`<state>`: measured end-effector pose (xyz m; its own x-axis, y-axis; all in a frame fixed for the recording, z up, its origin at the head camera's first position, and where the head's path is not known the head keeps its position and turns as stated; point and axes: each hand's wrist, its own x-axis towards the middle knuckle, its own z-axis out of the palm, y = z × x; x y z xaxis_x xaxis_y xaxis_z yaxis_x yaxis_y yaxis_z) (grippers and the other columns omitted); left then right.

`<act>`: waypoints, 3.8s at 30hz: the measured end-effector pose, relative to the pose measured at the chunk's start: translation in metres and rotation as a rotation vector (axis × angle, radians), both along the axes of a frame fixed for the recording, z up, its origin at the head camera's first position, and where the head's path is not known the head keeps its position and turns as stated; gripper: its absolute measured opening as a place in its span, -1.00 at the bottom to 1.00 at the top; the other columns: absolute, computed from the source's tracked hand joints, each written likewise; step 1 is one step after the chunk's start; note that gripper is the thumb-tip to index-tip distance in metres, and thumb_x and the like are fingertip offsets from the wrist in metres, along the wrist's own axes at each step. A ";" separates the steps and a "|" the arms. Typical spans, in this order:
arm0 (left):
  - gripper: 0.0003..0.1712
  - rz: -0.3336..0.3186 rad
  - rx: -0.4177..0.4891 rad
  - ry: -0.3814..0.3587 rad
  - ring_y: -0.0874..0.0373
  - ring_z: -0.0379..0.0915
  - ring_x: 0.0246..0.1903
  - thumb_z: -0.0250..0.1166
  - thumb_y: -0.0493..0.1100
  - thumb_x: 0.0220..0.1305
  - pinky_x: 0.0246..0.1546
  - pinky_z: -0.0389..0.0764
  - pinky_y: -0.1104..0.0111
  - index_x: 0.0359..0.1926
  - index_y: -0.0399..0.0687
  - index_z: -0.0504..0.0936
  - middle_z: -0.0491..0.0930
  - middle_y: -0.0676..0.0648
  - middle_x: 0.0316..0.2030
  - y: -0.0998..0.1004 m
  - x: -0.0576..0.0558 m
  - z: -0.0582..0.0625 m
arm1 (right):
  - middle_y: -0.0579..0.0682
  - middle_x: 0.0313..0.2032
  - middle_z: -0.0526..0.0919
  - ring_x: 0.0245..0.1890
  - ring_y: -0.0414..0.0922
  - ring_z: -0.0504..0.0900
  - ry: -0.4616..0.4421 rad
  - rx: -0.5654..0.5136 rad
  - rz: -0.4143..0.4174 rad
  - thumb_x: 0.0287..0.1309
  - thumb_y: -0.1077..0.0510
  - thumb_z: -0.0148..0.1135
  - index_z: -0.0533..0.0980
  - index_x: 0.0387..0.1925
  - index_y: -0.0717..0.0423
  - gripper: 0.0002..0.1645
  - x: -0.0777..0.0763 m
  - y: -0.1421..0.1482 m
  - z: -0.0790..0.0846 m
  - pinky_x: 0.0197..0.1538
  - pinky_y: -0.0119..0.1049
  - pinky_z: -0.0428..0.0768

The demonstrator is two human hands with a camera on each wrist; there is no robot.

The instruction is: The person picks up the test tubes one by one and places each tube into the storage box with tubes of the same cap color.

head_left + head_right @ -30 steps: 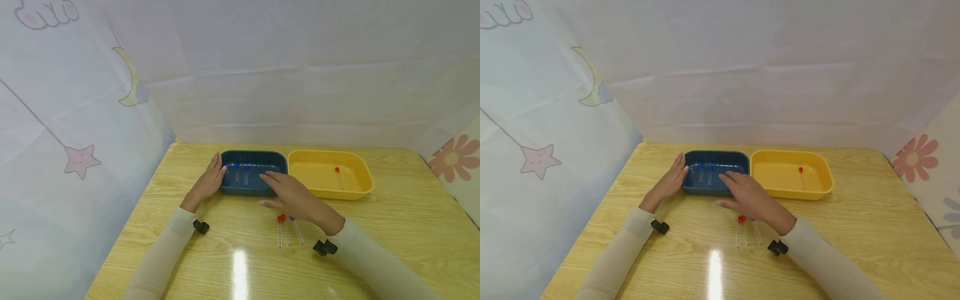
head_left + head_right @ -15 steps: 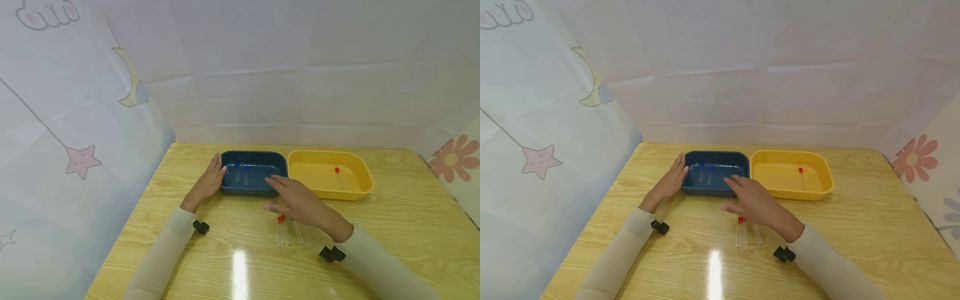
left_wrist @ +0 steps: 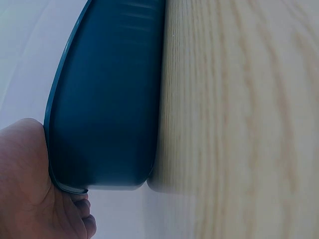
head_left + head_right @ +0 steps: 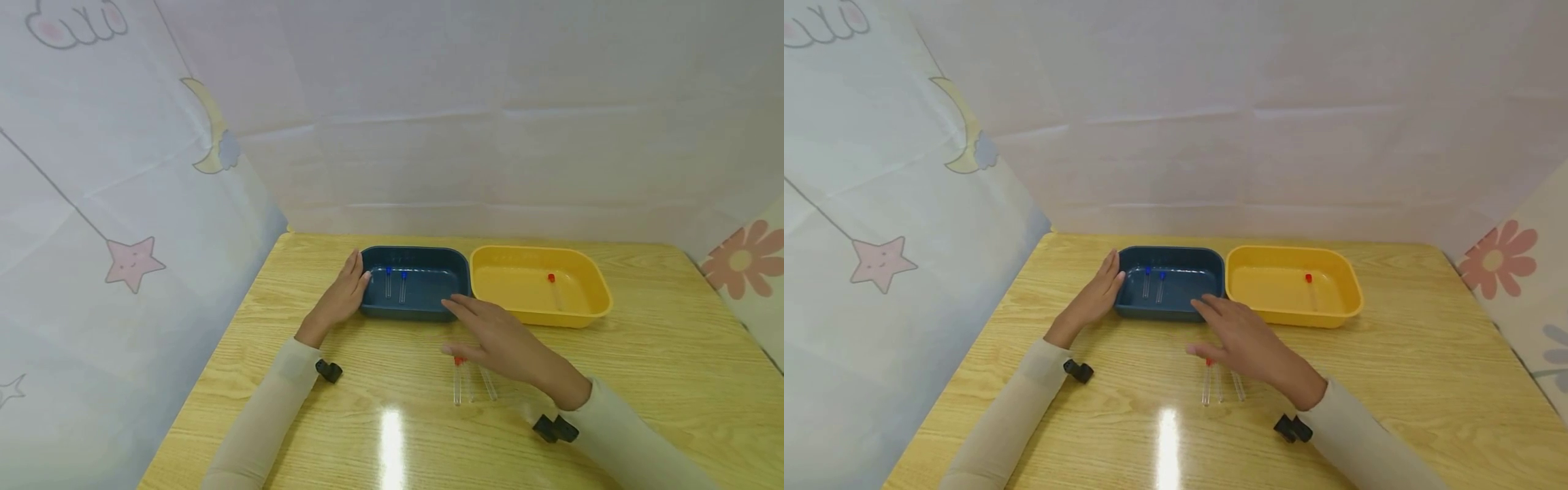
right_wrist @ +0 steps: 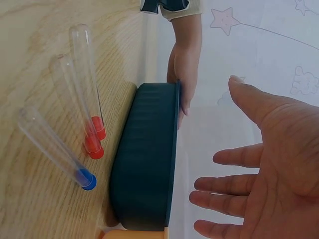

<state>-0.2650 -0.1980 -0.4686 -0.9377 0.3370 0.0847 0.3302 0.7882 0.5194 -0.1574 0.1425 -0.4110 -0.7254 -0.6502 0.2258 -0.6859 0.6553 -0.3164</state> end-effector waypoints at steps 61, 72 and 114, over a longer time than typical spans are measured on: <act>-0.22 -0.003 -0.001 -0.010 -0.02 -0.50 0.58 -0.38 0.15 0.67 0.53 -0.15 0.05 0.60 -0.26 -0.33 -0.52 -0.11 0.60 0.000 -0.001 0.000 | 0.23 0.41 0.38 0.31 0.25 0.45 -0.127 0.064 -0.059 0.03 -0.31 0.49 0.35 0.45 0.16 0.09 0.028 0.034 -0.032 0.22 0.25 0.47; -0.19 -0.007 -0.012 0.014 -0.07 -0.45 0.59 -0.40 0.18 0.66 0.54 -0.14 0.07 0.59 -0.29 -0.30 -0.49 -0.13 0.60 0.000 -0.002 0.000 | 0.30 0.42 0.33 0.35 0.28 0.39 -0.173 0.117 -0.043 -0.09 -0.33 0.55 0.32 0.45 0.20 0.20 0.025 0.042 -0.036 0.24 0.30 0.42; -0.23 -0.004 -0.016 -0.001 -0.07 -0.46 0.59 -0.36 0.12 0.68 0.54 -0.16 0.07 0.59 -0.28 -0.32 -0.49 -0.14 0.60 0.000 -0.003 0.001 | 0.32 0.45 0.28 0.40 0.30 0.31 -0.213 0.168 -0.005 -0.20 -0.32 0.60 0.39 0.41 0.23 0.22 0.014 0.049 -0.046 0.26 0.31 0.39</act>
<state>-0.2676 -0.1975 -0.4680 -0.9365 0.3417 0.0787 0.3327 0.7950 0.5073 -0.1438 0.1918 -0.4574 -0.7485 -0.6618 -0.0428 -0.6121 0.7142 -0.3396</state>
